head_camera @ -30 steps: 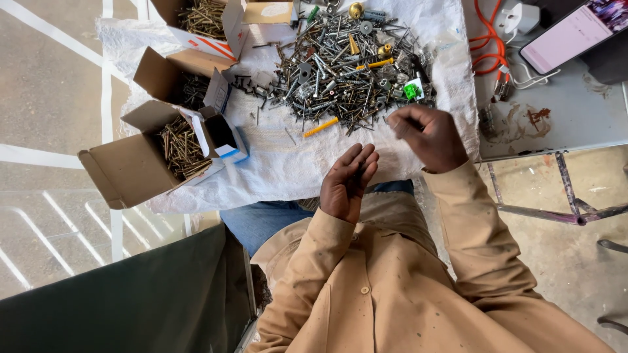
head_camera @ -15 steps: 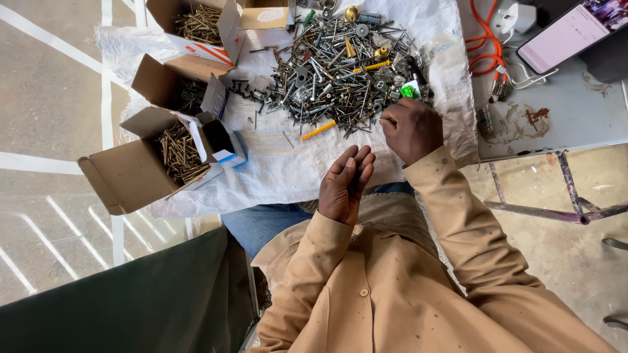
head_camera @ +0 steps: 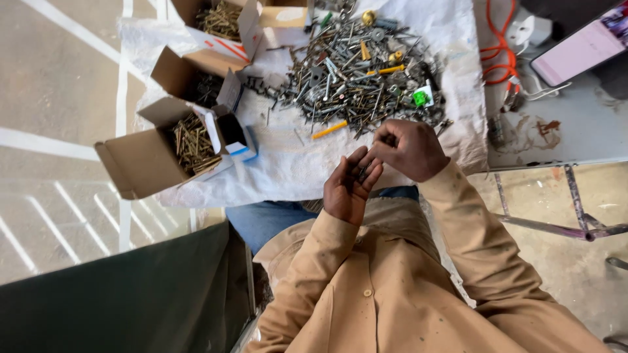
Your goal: Sort mixed screws and nails from a pile into separate cardboard boxes
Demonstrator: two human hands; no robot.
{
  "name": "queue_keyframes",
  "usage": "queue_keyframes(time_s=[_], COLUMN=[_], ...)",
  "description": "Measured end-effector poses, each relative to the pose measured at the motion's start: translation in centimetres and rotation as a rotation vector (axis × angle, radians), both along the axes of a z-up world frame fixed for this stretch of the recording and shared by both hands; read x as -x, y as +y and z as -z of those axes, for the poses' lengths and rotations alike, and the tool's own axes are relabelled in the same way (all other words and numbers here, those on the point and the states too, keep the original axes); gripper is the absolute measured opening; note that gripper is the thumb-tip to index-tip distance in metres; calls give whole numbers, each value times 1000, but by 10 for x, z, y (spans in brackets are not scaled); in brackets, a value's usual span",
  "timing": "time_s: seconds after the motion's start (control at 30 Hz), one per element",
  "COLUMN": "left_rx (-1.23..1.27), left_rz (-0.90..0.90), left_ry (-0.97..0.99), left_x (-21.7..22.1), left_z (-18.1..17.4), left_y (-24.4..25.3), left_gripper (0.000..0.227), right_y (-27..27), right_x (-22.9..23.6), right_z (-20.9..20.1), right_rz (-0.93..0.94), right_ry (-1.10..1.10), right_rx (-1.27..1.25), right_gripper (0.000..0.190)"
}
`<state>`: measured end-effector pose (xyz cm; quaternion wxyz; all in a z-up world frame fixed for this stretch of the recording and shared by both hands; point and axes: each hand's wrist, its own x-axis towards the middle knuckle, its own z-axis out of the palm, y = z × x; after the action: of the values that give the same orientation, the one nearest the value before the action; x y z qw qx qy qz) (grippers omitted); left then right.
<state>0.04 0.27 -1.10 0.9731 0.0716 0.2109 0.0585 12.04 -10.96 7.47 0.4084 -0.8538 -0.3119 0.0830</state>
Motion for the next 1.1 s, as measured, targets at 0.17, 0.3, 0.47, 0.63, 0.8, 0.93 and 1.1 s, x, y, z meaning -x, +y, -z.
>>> queue_keyframes(time_s=[0.17, 0.3, 0.47, 0.63, 0.8, 0.93, 1.1], left_rx=[-59, -198, -852, -1519, -1792, -1945, -2198], left_rz=[-57, -174, -304, -358, -566, -776, -991], left_ry=[-6, -20, -63, -165, -224, -24, 664], left_x=[-1, -9, -16, -12, -6, 16, 39], left_z=[-9, -33, -82, -94, -100, -119, -128], left_y=[6, 15, 7, 22, 37, 83, 135], left_gripper=[48, 47, 31, 18, 15, 18, 22], right_y=[11, 30, 50, 90, 98, 112, 155], right_x=[31, 52, 52, 48, 47, 44, 40], right_z=[-21, 0, 43, 27, 15, 8, -22], right_rz=[68, 365, 206, 69, 37, 20, 23], right_ry=[214, 755, 1216, 1367, 1562, 1663, 1489], right_rx=[-226, -761, -989, -1070, -1198, -1265, -1053], right_gripper=[12, 24, 33, 29, 27, 28, 47])
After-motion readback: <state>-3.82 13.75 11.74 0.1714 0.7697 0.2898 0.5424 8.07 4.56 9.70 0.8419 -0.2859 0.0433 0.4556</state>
